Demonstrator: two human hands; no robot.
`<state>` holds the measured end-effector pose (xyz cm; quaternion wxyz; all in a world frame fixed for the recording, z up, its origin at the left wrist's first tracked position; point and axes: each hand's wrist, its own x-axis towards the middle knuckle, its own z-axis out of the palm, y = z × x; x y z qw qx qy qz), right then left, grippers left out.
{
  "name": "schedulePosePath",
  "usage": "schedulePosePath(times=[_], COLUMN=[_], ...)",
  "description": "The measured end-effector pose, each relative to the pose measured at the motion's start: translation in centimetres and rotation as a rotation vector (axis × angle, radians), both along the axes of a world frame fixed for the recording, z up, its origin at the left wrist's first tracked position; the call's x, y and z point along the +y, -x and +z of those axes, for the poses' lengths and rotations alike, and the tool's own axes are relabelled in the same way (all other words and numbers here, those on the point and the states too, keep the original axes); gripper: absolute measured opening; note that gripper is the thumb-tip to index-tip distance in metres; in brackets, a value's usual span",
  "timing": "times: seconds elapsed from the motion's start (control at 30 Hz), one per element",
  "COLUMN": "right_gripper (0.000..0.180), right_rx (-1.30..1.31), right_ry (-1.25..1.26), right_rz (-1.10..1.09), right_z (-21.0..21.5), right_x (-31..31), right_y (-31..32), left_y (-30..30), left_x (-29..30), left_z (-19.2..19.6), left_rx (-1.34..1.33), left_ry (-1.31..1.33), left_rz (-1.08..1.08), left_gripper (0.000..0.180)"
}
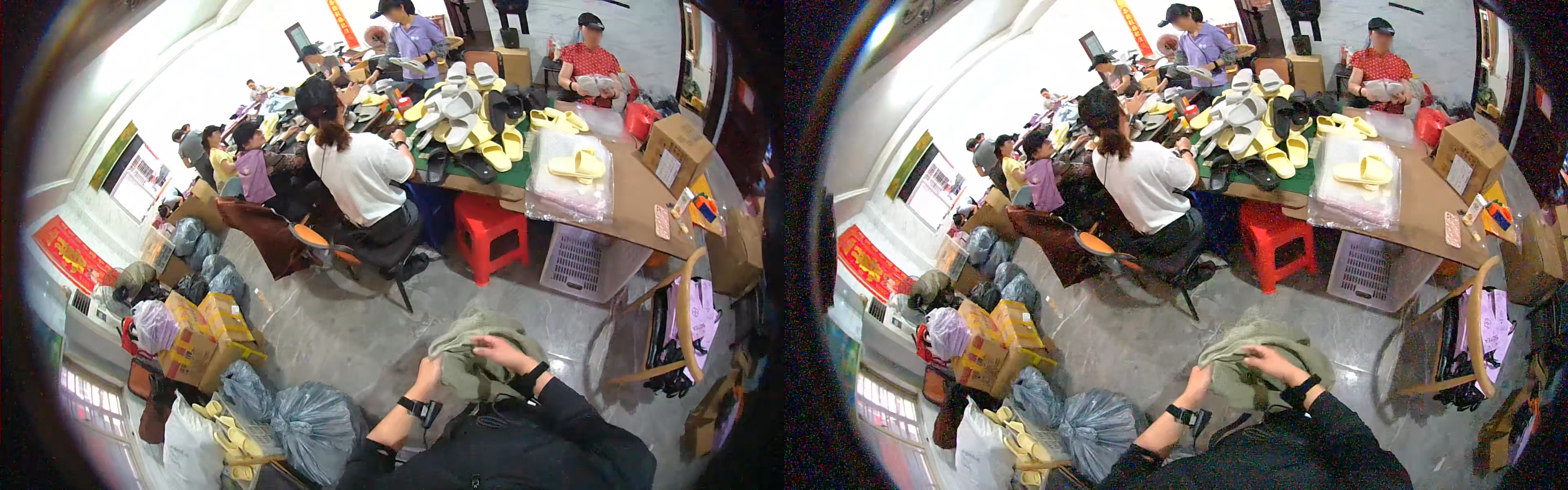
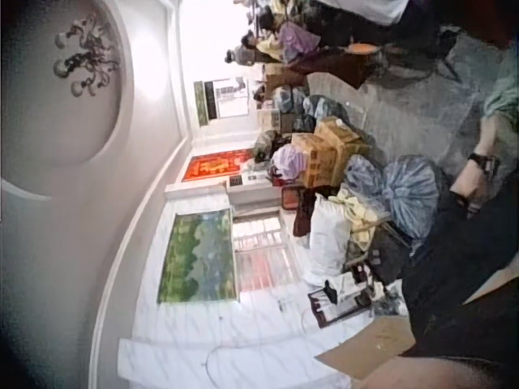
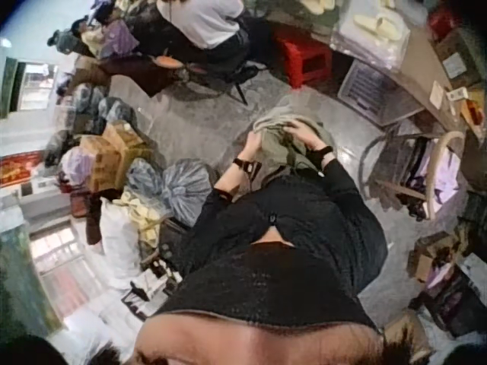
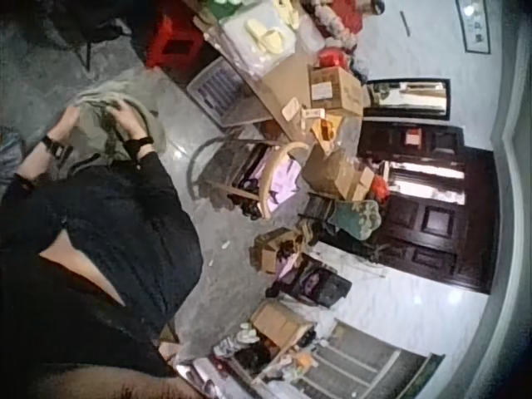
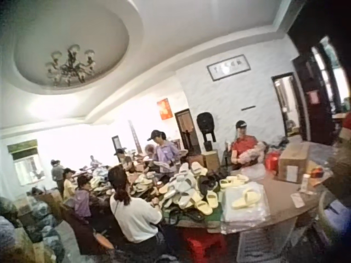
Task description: The recorder is shown packing various pairs of slippers and shoes into plastic bags and then into a larger transport sack within a workshop environment.
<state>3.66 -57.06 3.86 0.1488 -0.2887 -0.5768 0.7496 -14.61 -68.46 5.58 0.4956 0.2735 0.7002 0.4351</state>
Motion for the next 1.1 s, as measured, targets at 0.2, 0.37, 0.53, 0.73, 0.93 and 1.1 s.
schedulePosePath(times=[0.2,0.37,0.53,0.73,0.93,1.1], right_gripper=[0.061,0.079,0.074,0.039,0.021,0.021], right_rx=[0.009,0.055,-0.305,-0.344,0.102,0.147], right_ry=[-0.125,-0.478,-0.881,-0.729,0.148,0.414], right_rz=[0.070,0.035,-0.313,-0.364,-0.418,-0.402], right_z=[1.4,3.7,4.6,2.0,3.8,7.8], right_x=[-8.4,-11.3,-13.5,-12.9,-8.2,-5.4], right_y=[1.4,-1.4,-3.6,-5.4,-7.8,-12.4], left_y=[-1.8,-4.4,-6.4,-9.1,-10.6,-11.3], left_x=[-5.1,-6.3,-5.2,-4.6,-2.7,-0.8], left_z=[-0.1,2.9,4.5,7.4,11.3,11.5], left_rx=[-0.883,-0.999,-1.141,-1.221,-1.062,-0.934], left_ry=[-0.096,-0.115,-0.265,-0.341,-0.537,-0.682], left_rz=[0.290,0.231,0.380,0.268,0.255,0.320], left_gripper=[0.044,0.057,0.049,0.044,0.050,0.040])
